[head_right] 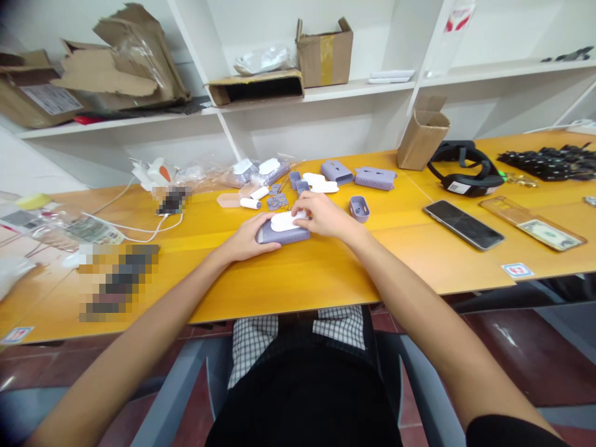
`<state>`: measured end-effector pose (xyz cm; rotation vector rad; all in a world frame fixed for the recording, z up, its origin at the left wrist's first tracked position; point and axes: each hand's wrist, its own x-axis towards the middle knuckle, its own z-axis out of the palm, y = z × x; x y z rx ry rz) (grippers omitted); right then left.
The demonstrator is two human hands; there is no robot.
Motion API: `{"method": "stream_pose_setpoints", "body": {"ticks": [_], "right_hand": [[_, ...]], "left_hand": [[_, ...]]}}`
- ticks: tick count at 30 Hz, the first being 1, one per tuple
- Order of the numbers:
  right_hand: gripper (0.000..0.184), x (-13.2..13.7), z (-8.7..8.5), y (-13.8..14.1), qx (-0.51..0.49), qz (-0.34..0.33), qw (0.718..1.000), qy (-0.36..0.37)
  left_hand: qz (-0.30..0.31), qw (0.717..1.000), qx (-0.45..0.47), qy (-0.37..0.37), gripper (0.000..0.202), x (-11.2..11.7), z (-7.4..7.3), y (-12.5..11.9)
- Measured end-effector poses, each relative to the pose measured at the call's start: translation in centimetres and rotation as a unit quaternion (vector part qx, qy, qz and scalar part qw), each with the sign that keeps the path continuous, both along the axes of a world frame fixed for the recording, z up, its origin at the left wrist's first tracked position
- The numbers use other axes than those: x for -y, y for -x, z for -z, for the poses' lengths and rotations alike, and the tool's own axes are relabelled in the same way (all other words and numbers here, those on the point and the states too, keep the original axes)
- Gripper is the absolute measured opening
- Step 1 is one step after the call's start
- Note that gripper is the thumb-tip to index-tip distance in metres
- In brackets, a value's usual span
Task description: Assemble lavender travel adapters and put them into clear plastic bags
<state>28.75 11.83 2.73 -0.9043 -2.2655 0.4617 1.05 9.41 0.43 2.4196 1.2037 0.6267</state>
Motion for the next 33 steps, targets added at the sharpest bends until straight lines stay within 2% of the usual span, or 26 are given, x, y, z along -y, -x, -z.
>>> {"method": "stream_pose_setpoints", "body": {"ticks": [3,6,11,17,27,29,33], "right_hand": [[0.025,-0.11,0.22,0.01,0.009,-0.006,1.000,-0.014],[0.021,-0.29,0.20,-0.28,0.022,-0.009,1.000,-0.014],[0.008,-0.34,-0.11,-0.69,0.028,-0.028,0.999,-0.004],[0.018,0.17,-0.08,-0.53,0.033,-0.039,0.999,-0.003],[0.010,-0.45,-0.28,-0.61,0.031,-0.077,0.996,-0.012],[0.010,-0.54,-0.08,-0.53,0.027,-0.067,0.997,-0.018],[0.009,-0.68,0.44,-0.32,0.011,-0.049,0.998,-0.026]], "left_hand": [[-0.006,0.999,0.030,0.008,0.098,0.11,-0.03,-0.11],[-0.005,0.998,0.057,0.003,0.103,0.20,-0.10,-0.30],[-0.012,0.999,0.043,0.001,0.098,0.00,-0.03,-0.25],[0.019,0.999,0.039,-0.006,0.095,-0.17,0.27,0.21],[0.014,0.996,0.090,0.006,0.107,-0.59,0.42,-0.03],[0.009,0.995,0.099,0.005,0.103,-0.67,0.47,-0.02],[0.004,0.995,0.101,-0.006,0.083,-0.61,0.44,0.04]]}}
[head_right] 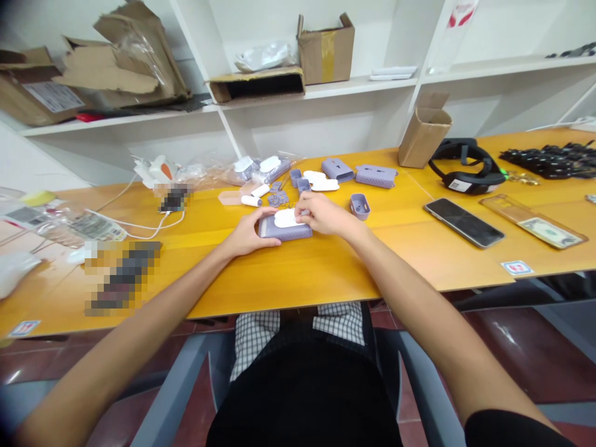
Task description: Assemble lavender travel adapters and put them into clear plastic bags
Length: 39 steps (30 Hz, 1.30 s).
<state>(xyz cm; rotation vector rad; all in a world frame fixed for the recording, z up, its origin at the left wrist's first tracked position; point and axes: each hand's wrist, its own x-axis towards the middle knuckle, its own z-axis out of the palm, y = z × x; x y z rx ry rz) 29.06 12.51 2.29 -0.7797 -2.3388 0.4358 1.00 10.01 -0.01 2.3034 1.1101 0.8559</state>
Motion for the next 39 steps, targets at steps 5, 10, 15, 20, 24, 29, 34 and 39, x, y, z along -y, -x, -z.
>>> {"method": "stream_pose_setpoints", "body": {"ticks": [5,10,15,20,24,29,34,39], "right_hand": [[0.007,-0.1,0.3,0.4,-0.022,0.011,1.000,0.008],[0.007,-0.2,0.4,0.8,-0.048,0.007,0.998,0.026],[0.011,-0.5,0.5,0.4,-0.082,0.007,0.995,0.050],[0.051,0.6,0.5,1.2,-0.056,-0.028,0.998,0.031],[0.040,1.4,0.6,2.3,-0.020,-0.036,0.998,0.037],[0.036,1.4,0.9,2.4,-0.047,-0.018,0.998,0.024],[0.032,1.9,0.8,2.5,-0.026,0.023,0.999,0.013],[0.032,2.8,0.0,2.6,0.050,0.023,0.999,0.001]], "left_hand": [[-0.034,0.999,-0.004,-0.009,0.078,0.4,-0.1,-0.5],[-0.063,0.998,-0.013,-0.018,0.074,0.5,-0.1,-0.8],[-0.032,0.999,0.004,-0.012,0.079,0.2,0.1,-0.3],[0.035,0.999,0.017,0.003,0.086,0.3,0.0,-0.5],[0.037,0.999,0.014,0.007,0.092,0.5,-0.2,-0.5],[0.048,0.998,0.013,0.025,0.097,0.3,-0.3,0.1],[0.045,0.999,0.016,0.025,0.098,0.3,-0.3,0.1],[0.056,0.998,0.017,0.026,0.098,0.7,0.0,-0.1]]}}
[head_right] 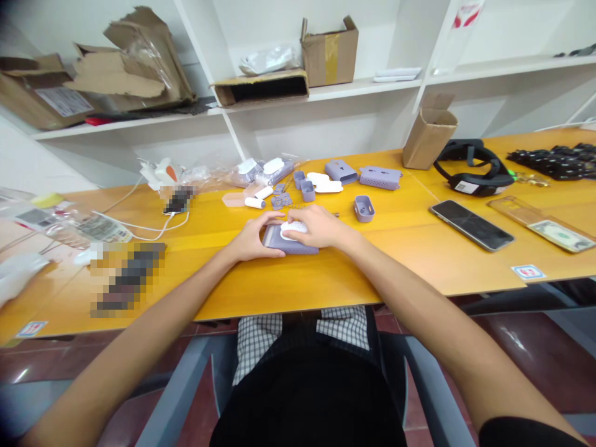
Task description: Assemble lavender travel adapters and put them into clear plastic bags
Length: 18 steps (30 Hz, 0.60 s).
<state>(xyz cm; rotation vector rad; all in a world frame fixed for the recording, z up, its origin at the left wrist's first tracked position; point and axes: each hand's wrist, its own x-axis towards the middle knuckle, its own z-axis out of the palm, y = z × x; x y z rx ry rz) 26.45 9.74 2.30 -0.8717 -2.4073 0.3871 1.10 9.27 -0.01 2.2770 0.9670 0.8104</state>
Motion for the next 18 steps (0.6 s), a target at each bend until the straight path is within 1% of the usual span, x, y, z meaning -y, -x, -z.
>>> {"method": "stream_pose_setpoints", "body": {"ticks": [3,6,9,12,14,18], "right_hand": [[0.032,-0.2,-0.1,-0.3,-0.016,-0.027,0.999,0.008],[0.033,-0.7,0.2,-0.6,-0.032,-0.034,0.999,0.026],[0.034,-0.9,0.3,-0.6,-0.036,-0.013,0.999,0.039],[0.030,-0.5,0.2,-0.2,-0.038,0.010,0.999,0.035],[0.028,-0.1,0.1,0.2,-0.040,0.010,0.999,0.025],[0.030,0.6,-0.1,0.9,-0.050,0.004,0.999,0.012]], "left_hand": [[0.003,1.000,0.007,0.006,0.098,0.2,0.0,-0.1],[0.003,1.000,0.016,0.007,0.094,0.3,-0.1,-0.2],[0.006,1.000,0.017,0.003,0.089,0.5,-0.1,-0.5],[0.005,1.000,0.009,-0.010,0.086,0.7,-0.1,-0.8],[0.003,1.000,0.001,-0.014,0.085,0.8,-0.1,-1.0],[-0.010,1.000,-0.002,-0.010,0.086,1.0,0.0,-1.2]]}}
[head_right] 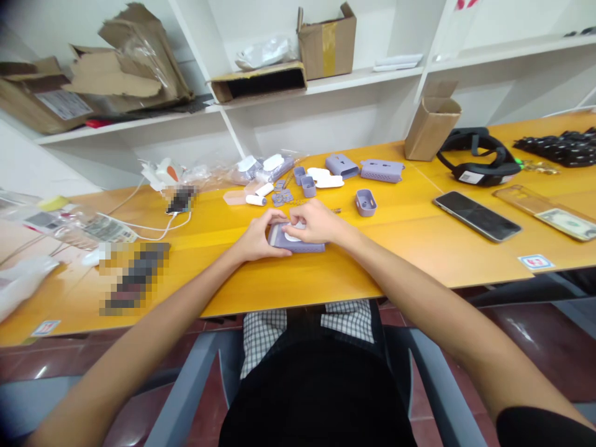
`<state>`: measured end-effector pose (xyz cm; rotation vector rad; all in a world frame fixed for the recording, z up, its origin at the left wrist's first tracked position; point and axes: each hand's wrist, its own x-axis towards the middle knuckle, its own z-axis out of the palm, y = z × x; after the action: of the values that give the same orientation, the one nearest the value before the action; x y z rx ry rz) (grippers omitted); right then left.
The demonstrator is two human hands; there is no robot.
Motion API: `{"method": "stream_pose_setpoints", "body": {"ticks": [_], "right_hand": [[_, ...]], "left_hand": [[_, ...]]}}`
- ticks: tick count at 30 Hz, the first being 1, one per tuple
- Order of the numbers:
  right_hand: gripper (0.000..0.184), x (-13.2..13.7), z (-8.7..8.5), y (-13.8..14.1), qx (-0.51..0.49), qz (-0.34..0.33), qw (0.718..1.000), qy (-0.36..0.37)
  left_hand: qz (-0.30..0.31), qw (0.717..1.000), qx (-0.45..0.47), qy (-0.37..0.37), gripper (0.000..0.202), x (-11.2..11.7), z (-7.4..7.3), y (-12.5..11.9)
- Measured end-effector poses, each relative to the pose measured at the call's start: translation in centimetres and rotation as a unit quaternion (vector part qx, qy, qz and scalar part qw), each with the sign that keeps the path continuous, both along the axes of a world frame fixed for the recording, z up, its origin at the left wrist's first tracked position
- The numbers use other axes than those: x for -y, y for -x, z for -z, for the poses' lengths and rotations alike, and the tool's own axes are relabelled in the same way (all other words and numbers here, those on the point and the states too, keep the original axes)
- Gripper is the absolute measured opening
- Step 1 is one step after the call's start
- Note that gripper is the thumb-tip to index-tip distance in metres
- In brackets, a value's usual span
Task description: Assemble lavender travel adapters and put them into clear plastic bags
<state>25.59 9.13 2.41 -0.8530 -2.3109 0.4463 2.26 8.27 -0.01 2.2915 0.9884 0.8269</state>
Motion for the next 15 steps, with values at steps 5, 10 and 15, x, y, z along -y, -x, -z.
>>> {"method": "stream_pose_setpoints", "body": {"ticks": [5,10,15], "right_hand": [[0.025,0.0,0.0,0.1,0.019,-0.010,0.999,-0.023],[0.029,-0.6,0.1,-0.2,0.019,0.001,1.000,-0.018],[0.035,-1.1,0.3,-0.3,-0.035,0.028,0.999,0.007]], "left_hand": [[0.004,1.000,0.011,0.020,0.085,0.3,0.0,-0.2],[-0.006,1.000,0.003,0.008,0.076,0.7,-0.4,-0.7],[-0.002,1.000,-0.011,-0.001,0.073,0.6,-0.5,-1.1]]}}
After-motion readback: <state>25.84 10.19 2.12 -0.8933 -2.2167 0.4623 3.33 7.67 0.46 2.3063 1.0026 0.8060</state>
